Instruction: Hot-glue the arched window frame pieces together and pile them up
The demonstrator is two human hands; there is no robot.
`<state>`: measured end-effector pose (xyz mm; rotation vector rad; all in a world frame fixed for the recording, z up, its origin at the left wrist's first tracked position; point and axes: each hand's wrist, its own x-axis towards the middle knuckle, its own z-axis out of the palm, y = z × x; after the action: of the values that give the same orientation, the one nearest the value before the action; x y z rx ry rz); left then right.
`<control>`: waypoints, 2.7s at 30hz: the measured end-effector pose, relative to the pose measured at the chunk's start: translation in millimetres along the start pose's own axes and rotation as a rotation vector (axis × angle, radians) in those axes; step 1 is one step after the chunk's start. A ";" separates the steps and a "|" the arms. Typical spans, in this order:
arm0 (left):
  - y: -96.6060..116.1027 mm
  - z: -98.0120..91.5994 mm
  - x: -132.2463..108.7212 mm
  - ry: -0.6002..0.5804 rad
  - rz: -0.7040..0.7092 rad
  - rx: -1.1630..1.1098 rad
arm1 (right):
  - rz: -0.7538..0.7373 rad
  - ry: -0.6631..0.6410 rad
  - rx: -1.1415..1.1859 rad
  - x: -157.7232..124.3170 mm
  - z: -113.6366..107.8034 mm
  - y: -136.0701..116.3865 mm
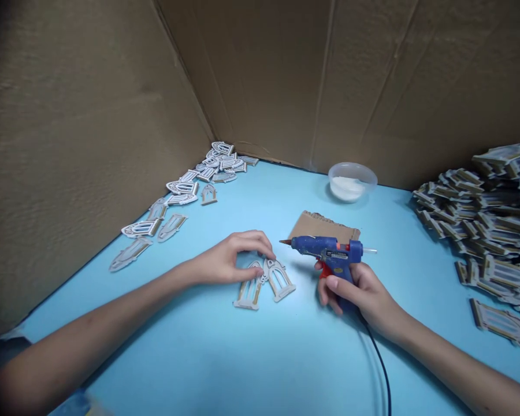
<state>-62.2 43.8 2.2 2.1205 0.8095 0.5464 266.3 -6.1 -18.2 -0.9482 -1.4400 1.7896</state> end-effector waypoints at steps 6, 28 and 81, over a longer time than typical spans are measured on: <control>-2.9 3.4 -0.6 0.003 0.017 0.030 | -0.005 -0.067 -0.091 -3.1 -7.0 -0.2; 2.1 9.2 -3.1 0.006 0.006 0.156 | -0.432 0.431 -1.535 -0.6 -28.2 -7.6; 29.1 23.6 318.8 0.035 -0.254 0.973 | -0.283 0.398 -0.954 -52.2 -39.2 -6.1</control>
<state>187.2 241.1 46.0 2.7847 1.5569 0.0194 327.5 -28.3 -10.4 -1.3539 -2.0326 0.5938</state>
